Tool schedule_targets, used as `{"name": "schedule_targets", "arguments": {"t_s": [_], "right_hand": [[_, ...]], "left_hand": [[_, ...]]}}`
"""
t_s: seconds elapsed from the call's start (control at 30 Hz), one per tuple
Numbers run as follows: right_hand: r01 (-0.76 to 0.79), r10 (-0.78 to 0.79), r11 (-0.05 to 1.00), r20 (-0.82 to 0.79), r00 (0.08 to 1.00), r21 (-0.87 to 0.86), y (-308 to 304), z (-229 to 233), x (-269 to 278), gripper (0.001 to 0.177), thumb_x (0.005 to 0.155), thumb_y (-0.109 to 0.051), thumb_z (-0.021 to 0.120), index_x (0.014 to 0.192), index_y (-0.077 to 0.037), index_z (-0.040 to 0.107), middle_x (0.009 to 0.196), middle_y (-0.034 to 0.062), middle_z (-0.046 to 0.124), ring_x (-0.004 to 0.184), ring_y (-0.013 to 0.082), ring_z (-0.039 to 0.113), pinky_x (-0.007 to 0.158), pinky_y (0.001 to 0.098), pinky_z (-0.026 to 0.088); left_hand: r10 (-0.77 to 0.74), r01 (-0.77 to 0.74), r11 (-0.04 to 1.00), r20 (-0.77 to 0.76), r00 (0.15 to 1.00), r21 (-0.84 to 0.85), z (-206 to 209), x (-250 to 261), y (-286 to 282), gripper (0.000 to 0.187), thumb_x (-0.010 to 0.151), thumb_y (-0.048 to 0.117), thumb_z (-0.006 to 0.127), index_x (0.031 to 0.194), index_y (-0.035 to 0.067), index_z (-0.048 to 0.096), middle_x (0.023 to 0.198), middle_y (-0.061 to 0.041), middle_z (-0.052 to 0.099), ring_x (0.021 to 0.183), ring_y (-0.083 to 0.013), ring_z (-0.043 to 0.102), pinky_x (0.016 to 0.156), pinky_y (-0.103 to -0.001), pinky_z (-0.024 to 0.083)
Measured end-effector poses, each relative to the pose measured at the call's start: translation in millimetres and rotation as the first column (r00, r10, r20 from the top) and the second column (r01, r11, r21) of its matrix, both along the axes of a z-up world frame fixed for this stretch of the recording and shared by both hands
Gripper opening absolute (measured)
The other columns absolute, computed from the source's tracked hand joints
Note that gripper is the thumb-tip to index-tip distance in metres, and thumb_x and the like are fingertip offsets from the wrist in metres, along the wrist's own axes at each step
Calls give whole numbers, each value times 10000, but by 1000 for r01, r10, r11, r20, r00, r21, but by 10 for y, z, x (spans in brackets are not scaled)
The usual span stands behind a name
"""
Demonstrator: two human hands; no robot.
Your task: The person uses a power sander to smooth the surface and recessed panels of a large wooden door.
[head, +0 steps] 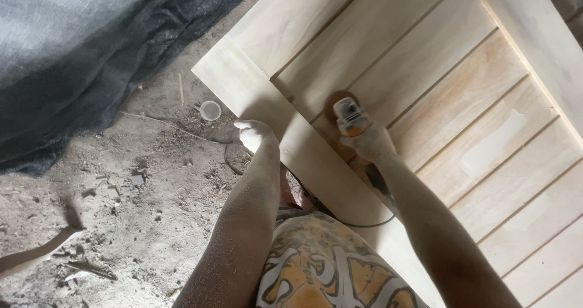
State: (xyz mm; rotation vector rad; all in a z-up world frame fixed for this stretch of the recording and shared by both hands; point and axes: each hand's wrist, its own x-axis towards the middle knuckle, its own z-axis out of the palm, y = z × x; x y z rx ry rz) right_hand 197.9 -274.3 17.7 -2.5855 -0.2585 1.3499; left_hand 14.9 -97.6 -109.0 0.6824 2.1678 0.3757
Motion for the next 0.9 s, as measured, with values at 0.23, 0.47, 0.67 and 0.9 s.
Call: {"name": "schedule_targets", "arguments": {"t_s": [0.23, 0.47, 0.67, 0.9], "right_hand": [[-203, 198, 976, 68, 978, 74, 609, 91, -241, 551, 699, -371, 879, 1126, -75, 696, 1075, 115, 742, 995, 245, 712, 911, 394, 559], [-291, 280, 950, 103, 955, 111, 1028, -91, -168, 598, 676, -353, 881, 1168, -75, 687, 1112, 134, 730, 1024, 260, 698, 899, 387, 552], [-249, 249, 968, 49, 967, -5, 1288, -26, -43, 532, 728, -346, 834, 1161, -77, 682, 1074, 115, 744, 941, 249, 747, 867, 373, 594], [-191, 179, 976, 112, 977, 107, 1172, -107, 438, 511, 733, -272, 885, 1138, -29, 688, 1064, 123, 728, 943, 224, 711, 863, 369, 575]], "left_hand": [[-2, 5, 999, -57, 998, 50, -168, -1, -9, 738, 1061, 498, 226, 1051, -6, 765, 1029, -220, 761, 916, -383, 754, 877, -467, 628], [-61, 64, 997, -89, 994, 38, -220, 46, 20, 675, 1050, 476, 230, 1188, 37, 723, 1086, -208, 769, 957, -386, 758, 876, -468, 633], [47, -49, 997, 34, 998, 61, -109, 33, 2, 662, 1029, 497, 246, 1262, 84, 708, 1199, -205, 729, 1055, -401, 709, 962, -496, 567], [28, -32, 996, 44, 999, 79, -75, 18, -10, 700, 1035, 505, 215, 1264, 52, 698, 1191, -210, 725, 1069, -414, 709, 965, -511, 569]]}}
